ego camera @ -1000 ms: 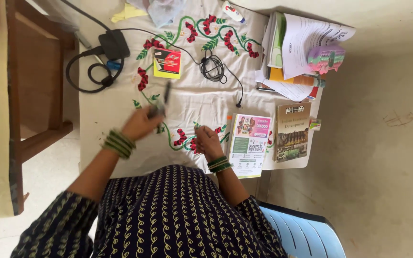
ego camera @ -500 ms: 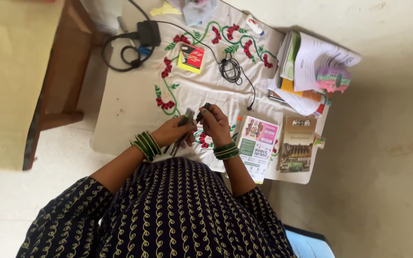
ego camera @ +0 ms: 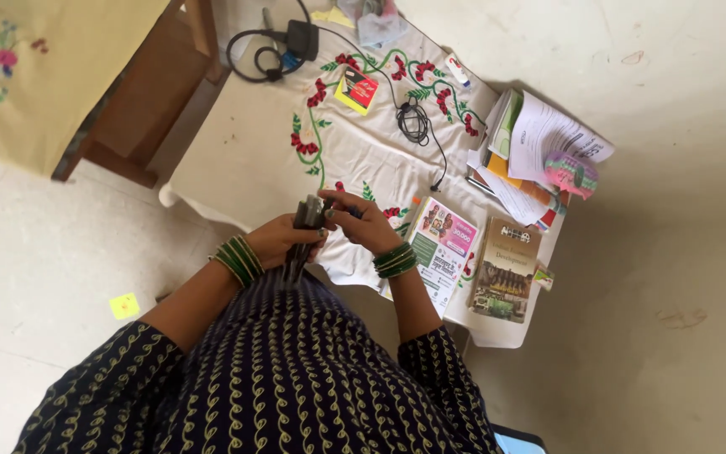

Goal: The person wipes a power adapter and cables with a cloth, then cleans a laptop and a whiteboard. They gather pens and place them in a holder, and move a laptop and whiteboard between a bed and a desk. The person also handles a stapler and other small items, organizing them on the desk.

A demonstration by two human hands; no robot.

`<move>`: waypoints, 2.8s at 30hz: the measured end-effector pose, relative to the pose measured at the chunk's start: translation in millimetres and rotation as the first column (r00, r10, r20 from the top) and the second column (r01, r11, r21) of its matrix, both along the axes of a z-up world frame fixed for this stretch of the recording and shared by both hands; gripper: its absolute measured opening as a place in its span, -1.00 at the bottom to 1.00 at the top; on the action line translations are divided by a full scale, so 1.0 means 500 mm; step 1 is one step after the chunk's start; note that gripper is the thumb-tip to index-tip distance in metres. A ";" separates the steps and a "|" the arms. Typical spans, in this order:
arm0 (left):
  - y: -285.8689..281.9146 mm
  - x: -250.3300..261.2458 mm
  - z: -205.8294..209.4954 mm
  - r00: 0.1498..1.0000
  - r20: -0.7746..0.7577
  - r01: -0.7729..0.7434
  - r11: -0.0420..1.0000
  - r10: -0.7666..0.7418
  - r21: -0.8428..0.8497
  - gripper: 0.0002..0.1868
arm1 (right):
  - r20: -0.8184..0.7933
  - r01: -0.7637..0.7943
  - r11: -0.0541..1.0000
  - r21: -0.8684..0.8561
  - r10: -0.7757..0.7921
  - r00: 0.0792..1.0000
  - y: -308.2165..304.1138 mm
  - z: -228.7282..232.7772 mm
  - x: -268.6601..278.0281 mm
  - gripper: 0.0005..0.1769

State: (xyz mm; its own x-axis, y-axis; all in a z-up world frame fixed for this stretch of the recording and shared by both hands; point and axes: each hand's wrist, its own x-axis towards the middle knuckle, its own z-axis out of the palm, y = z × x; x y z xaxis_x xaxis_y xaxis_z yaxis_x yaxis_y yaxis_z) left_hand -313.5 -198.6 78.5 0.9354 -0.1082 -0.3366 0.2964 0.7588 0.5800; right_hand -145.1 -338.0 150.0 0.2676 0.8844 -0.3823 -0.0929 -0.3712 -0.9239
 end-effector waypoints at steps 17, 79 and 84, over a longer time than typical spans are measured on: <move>0.156 -0.136 0.022 0.825 -0.144 -0.560 0.825 0.547 -0.073 -0.82 | 0.367 0.108 0.992 0.070 -0.126 0.921 0.142 -0.103 0.039 -0.74; 0.526 -0.157 0.055 0.829 -0.118 -0.547 0.747 0.547 -0.378 -0.57 | 0.437 -0.161 0.949 0.272 0.028 0.899 0.609 0.026 -0.109 -0.55; 0.433 -0.185 0.092 0.837 -0.079 -0.529 0.764 0.542 -0.369 -0.29 | 0.627 -0.259 0.954 0.151 0.111 0.771 0.573 0.076 -0.186 -0.59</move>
